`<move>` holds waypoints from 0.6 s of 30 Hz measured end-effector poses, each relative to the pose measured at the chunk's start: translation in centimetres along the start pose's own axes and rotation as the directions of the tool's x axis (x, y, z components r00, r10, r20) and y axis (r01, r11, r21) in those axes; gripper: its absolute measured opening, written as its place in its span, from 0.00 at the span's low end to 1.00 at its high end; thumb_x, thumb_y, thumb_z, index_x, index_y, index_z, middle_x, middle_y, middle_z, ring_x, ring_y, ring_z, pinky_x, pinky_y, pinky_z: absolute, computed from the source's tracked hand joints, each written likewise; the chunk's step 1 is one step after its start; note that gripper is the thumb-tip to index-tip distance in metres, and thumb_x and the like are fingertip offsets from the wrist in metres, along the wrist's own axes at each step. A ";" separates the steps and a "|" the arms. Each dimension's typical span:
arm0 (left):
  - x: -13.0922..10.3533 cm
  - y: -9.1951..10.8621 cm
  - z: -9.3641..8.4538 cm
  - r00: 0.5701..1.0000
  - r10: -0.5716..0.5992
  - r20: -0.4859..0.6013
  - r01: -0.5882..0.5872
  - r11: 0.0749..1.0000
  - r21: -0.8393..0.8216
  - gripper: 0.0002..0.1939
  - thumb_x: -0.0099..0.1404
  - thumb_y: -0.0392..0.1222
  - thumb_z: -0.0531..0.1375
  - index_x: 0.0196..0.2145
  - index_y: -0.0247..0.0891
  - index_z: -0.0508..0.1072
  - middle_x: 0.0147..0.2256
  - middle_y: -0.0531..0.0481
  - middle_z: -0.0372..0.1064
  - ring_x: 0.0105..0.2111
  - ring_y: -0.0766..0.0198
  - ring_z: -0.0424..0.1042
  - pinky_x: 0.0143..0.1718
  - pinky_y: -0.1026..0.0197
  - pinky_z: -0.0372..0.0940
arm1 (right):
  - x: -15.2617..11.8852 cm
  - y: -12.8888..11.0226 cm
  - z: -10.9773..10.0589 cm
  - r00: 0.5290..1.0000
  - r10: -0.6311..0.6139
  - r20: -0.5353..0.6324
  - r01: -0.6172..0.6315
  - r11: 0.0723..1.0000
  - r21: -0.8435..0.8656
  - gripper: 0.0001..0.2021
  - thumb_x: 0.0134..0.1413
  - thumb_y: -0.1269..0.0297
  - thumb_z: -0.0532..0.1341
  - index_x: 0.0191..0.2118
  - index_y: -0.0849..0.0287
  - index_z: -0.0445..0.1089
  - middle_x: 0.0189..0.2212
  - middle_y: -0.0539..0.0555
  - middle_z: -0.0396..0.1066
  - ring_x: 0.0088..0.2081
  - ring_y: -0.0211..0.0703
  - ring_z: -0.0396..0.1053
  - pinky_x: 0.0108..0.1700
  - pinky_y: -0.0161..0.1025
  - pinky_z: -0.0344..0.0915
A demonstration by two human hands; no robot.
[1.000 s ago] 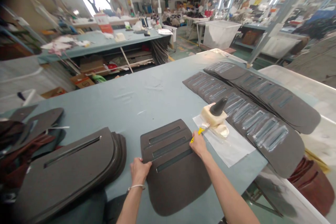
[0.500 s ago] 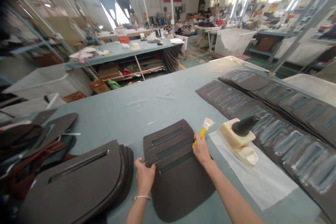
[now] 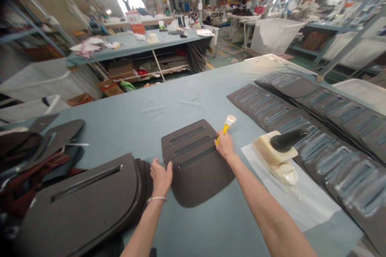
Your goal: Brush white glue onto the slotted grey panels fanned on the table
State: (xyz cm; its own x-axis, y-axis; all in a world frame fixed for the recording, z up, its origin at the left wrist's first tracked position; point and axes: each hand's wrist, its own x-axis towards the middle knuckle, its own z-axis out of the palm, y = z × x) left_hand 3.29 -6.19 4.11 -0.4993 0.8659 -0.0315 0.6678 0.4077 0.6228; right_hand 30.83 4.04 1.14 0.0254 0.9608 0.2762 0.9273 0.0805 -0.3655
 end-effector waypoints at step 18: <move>-23.5 -15.0 -20.6 0.965 -0.227 -0.130 0.232 0.972 0.027 0.17 0.60 0.56 0.54 0.34 0.40 0.69 0.31 0.50 0.68 0.31 0.63 0.67 0.37 0.61 0.63 | -23.7 -12.3 -5.2 0.949 -0.215 0.231 0.066 0.850 0.522 0.13 0.57 0.51 0.56 0.32 0.56 0.60 0.24 0.50 0.64 0.23 0.38 0.61 0.29 0.34 0.58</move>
State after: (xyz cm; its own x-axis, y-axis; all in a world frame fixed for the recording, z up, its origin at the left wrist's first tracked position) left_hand -6.40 -38.66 11.59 -0.7052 0.7056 -0.0697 0.5484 0.6052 0.5771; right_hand 20.76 -21.13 3.68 -0.2616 0.9556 0.1355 0.5955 0.2703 -0.7565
